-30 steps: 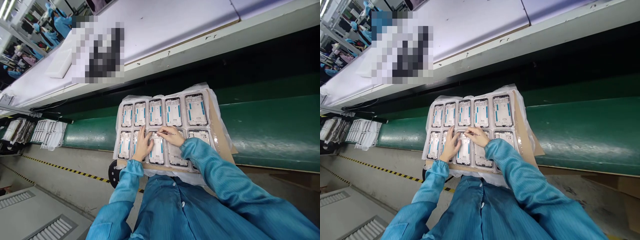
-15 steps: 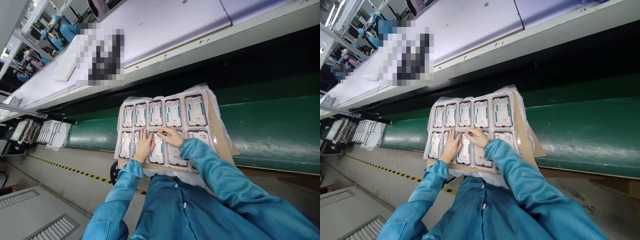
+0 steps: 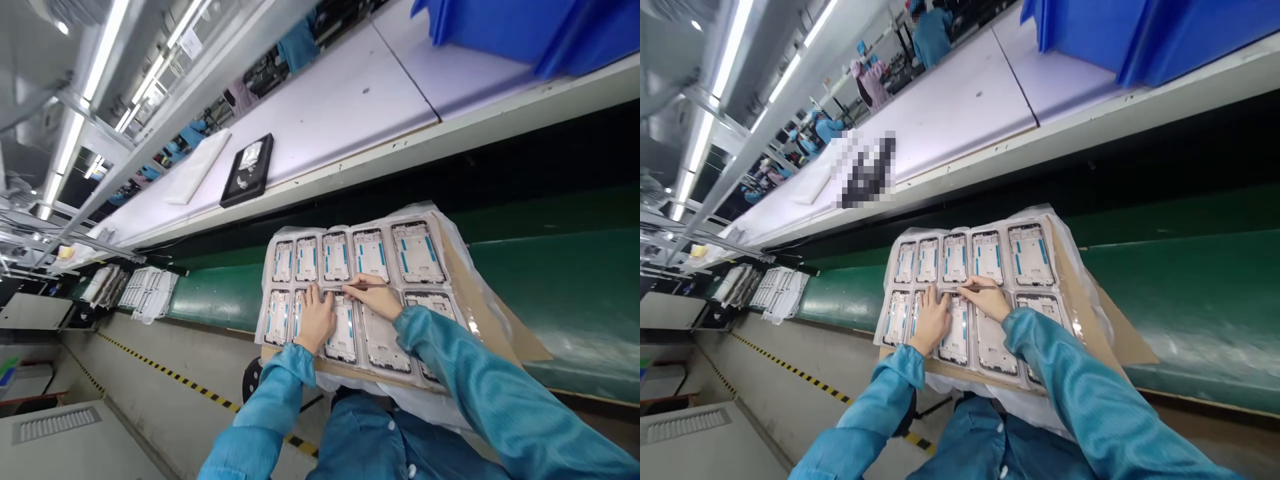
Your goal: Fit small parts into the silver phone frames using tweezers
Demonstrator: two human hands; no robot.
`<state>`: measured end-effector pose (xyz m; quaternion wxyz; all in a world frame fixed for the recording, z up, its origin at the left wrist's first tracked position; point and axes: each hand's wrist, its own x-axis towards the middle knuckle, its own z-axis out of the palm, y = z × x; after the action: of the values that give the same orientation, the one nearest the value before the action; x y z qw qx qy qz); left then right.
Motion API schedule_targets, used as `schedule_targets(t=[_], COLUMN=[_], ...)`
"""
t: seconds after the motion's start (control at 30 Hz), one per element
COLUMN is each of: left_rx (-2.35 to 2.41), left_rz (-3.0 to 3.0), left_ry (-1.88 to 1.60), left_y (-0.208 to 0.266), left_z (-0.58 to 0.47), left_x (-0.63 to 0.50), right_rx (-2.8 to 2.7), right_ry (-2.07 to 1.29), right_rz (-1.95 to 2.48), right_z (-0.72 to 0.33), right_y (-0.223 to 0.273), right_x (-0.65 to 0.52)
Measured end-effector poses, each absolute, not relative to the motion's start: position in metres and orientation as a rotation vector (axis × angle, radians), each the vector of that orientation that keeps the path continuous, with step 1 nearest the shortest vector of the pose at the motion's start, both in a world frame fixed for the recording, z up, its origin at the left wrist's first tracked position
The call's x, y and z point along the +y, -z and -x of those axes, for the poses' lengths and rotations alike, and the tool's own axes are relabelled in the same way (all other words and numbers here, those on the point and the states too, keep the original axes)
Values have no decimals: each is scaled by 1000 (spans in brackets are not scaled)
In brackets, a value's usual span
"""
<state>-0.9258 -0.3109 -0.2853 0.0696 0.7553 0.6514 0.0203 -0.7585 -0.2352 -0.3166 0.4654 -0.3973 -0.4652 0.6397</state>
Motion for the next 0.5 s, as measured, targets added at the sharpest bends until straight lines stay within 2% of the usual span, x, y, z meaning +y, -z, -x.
schedule_targets(t=[0.1, 0.2, 0.3, 0.37, 0.43, 0.5], left_rx=[1945, 1894, 1880, 2035, 2291, 2344], left_rz=[-2276, -2358, -2455, -2375, -2194, -2122], left_ry=[-6, -209, -699, -942, -935, -909], left_y=[277, 246, 179, 122, 70, 32], left_z=[927, 945, 977, 999, 1016, 1028], left_x=[-310, -295, -257, -220, -179, -141], right_rx=[-1116, -1121, -1135, -1123, -1081, -1036], right_ry=[-1581, -1541, -1467, -1396, -1337, -1288], right_rz=[959, 951, 1003, 1083, 1182, 1285], right_z=[756, 745, 719, 697, 674, 653], right_y=[306, 291, 272, 263, 262, 274], right_x=[-235, -237, -247, -263, -286, -314])
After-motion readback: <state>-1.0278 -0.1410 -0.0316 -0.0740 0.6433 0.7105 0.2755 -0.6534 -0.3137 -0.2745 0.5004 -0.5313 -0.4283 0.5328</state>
